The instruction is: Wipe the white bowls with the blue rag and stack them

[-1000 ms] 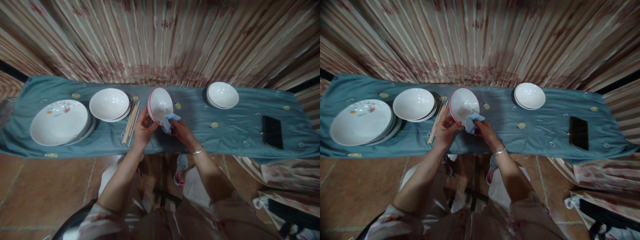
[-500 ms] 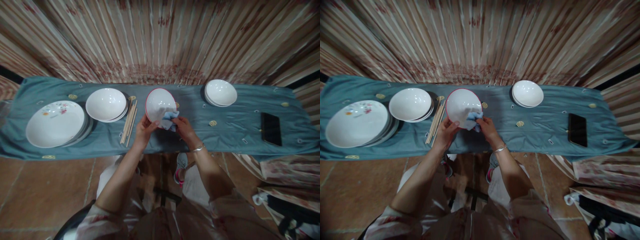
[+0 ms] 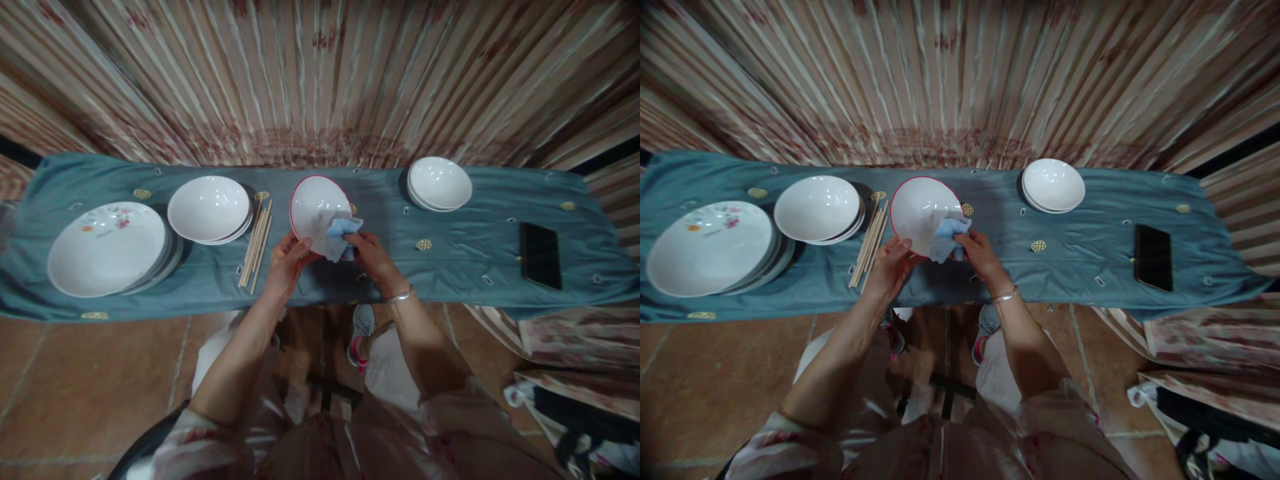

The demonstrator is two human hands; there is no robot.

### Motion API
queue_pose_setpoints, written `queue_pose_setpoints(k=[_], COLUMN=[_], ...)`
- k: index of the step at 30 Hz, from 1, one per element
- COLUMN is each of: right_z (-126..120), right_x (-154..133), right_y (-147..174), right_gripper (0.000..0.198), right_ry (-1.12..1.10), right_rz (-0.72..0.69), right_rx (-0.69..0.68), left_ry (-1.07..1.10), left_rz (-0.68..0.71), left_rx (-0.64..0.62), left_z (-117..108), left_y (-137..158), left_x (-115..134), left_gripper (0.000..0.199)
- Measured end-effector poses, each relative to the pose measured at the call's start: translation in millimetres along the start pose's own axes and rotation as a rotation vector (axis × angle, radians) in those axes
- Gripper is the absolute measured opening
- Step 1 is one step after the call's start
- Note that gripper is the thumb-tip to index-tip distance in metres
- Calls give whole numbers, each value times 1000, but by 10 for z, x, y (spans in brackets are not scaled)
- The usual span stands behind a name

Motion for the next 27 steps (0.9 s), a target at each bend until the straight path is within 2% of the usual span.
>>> queue_pose_setpoints(k=[6, 14, 22, 25, 27], right_z=[179, 360, 255, 192, 139], right_x=[139, 260, 182, 140, 118], right_y=[34, 105, 48, 32, 22], right_gripper=[30, 25, 22, 24, 25], right_ry=[-56, -164, -155, -114, -80], right_rz=[78, 202, 138, 89, 58], right_rx=[-72, -157, -59, -42, -25], left_ry=[-21, 7, -56, -148, -252], left_rz=[20, 38, 68, 76, 116], left_rx=[13, 31, -36, -49, -28], left_z=[-22, -28, 48, 43, -1], left_y=[-12, -14, -59, -64, -50], left_x=[-12, -10, -59, -93, -67], left_gripper=[41, 50, 55, 67, 82])
Point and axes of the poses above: each hand's wrist, its own y-axis away from the middle knuckle, its own z-axis out of the palm, x = y × z, the point moved 9 cm from there along -y, towards the middle knuckle, and after that the axes turned 11 degrees about -x, right-handed, at the moved point
